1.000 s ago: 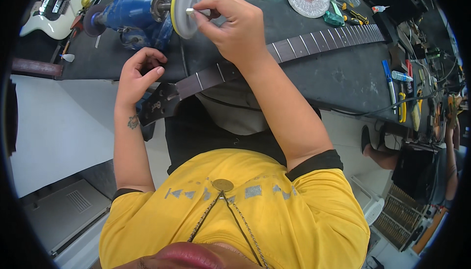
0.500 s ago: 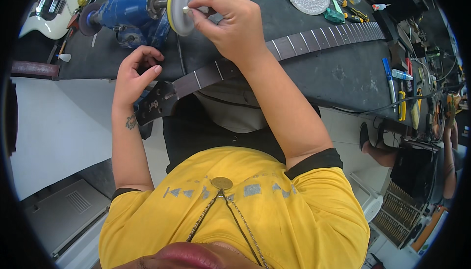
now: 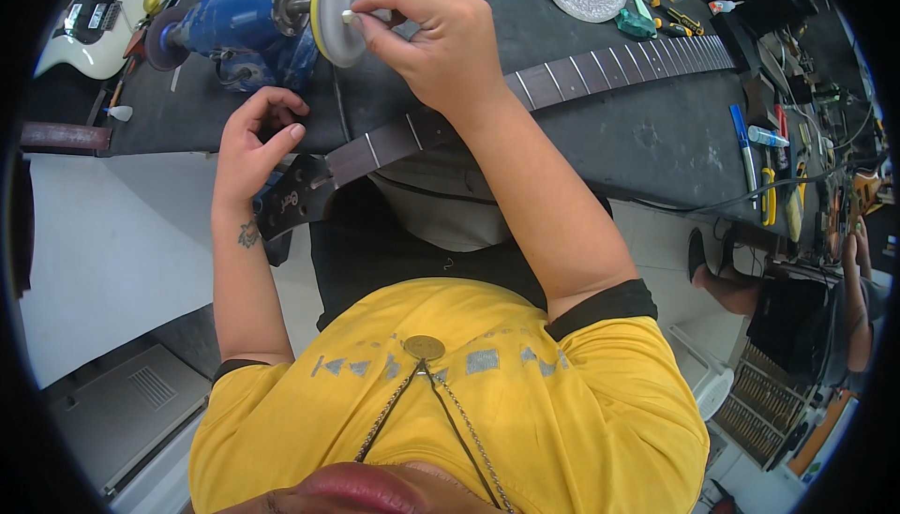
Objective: The person places a nut onto the end of a guitar neck and then uses a polishing wheel to polish a small white component before returning it to the guitar neck.
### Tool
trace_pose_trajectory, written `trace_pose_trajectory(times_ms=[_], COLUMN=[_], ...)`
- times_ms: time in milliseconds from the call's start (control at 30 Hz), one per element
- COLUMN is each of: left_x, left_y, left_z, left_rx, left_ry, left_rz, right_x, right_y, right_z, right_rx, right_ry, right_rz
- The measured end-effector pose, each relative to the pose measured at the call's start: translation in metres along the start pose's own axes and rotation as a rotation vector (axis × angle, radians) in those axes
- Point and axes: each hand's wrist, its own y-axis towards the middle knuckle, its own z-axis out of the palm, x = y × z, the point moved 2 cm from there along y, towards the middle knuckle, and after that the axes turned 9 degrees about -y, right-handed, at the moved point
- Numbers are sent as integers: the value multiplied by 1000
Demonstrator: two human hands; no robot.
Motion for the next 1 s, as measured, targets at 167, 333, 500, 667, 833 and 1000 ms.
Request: trace_pose_trajectory(times_ms=[167,333,500,667,833,1000], left_x=[-1,-1,0,0,1,0], left_y=[0,0,0,0,0,0], left_z=[0,0,0,1,0,0], left_rx=[0,5,2,-3,0,1], left_ry=[3,17,20,12,45,40], left_rz=[-9,-2,3,-4,19,16], right_x=[0,2,5,5,7,3], right_y=[0,-1,-2,-3,-4,-4], right_z=[1,-1,-1,-1,-1,3], right_rx=[2,18,30,47,63,11], right_ry=[14,23,15,27,45,56], right_rz=[-15,-42,-81,-76,-64,-96])
